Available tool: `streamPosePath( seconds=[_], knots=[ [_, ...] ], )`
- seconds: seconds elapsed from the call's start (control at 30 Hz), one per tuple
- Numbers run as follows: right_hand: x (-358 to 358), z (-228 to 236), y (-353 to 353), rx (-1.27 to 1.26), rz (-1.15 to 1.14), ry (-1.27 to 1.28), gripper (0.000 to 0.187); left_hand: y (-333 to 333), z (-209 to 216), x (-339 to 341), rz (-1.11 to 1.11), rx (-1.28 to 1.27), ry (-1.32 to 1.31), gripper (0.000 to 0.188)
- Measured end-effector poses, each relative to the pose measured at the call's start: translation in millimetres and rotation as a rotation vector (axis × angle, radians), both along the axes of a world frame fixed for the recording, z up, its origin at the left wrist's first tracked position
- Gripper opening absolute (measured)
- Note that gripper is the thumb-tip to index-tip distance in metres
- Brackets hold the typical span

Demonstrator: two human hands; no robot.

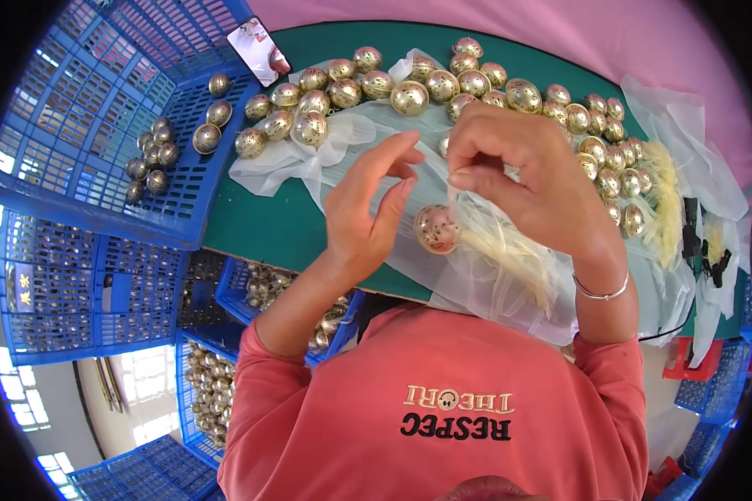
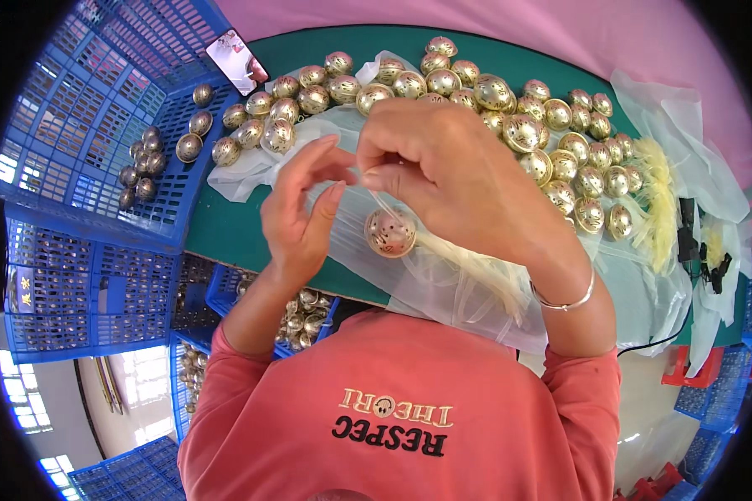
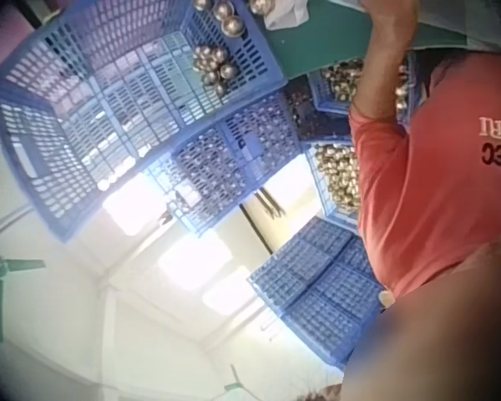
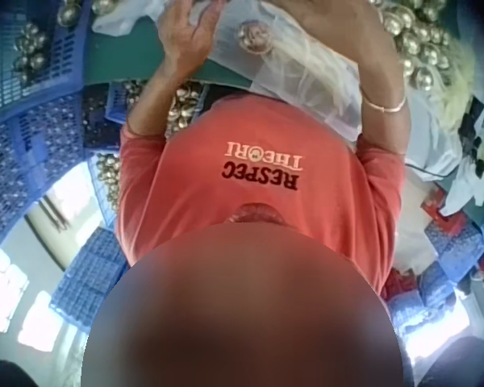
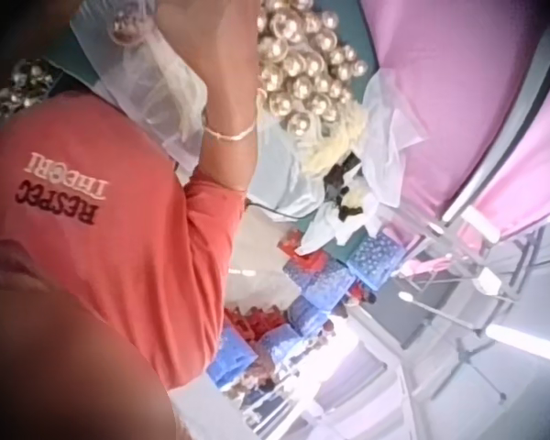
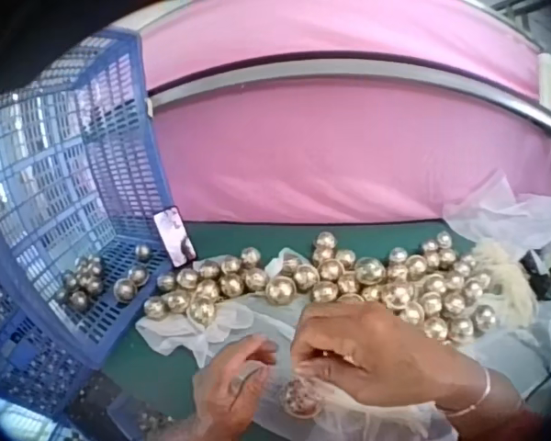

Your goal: Attaching hanging loops to gold-colored spherical ornaments at a manual workstation.

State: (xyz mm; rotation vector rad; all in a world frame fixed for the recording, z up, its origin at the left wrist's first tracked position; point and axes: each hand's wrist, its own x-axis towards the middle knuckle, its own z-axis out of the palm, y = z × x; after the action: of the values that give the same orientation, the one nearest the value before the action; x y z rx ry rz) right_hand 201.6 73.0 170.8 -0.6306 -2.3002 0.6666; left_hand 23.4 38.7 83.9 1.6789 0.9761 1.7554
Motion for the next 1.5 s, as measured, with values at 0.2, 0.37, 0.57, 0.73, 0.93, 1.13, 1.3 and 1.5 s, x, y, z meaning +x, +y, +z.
streamPosePath(
  seconds=[0.2, 0.37, 0.57, 0.73, 0.93, 1.13, 1.3, 1.5],
  knots=[
    [6, -1, -3, -0.120, 0.038, 0.056, 0.012, 10, 53, -26, 0.142, 1.085, 1.045, 0.031],
    [8, -10, 8, -0.125, -0.003, 0.100, 0.012, 12, 86, -17, 0.091, 1.002, 1.450, 0.014],
    [-4, -42, 1, -0.245, -0.065, 0.215, 0.011, 12, 94, -21, -0.362, 0.024, 1.140, 0.018],
    [-4, -60, -16, -0.134, -0.125, 0.262, 0.012, 0, 15, -24, -0.693, -0.806, -0.196, 0.015],
    [4, -72, -32, 0.105, -0.166, 0.254, 0.015, -30, -28, 25, -0.453, -0.441, -0.847, 0.008],
    [-13, -83, -41, 0.054, -0.218, 0.213, 0.014, -41, -32, 7, 0.073, -0.104, -0.091, 0.008],
    [-19, -92, -40, -0.273, -0.220, 0.222, 0.010, -36, -48, -7, 0.120, -0.081, 0.113, 0.004],
    [-14, -106, -27, -0.480, -0.095, 0.342, 0.012, -22, -67, -8, -0.299, -0.358, -0.391, 0.009]
  ],
)
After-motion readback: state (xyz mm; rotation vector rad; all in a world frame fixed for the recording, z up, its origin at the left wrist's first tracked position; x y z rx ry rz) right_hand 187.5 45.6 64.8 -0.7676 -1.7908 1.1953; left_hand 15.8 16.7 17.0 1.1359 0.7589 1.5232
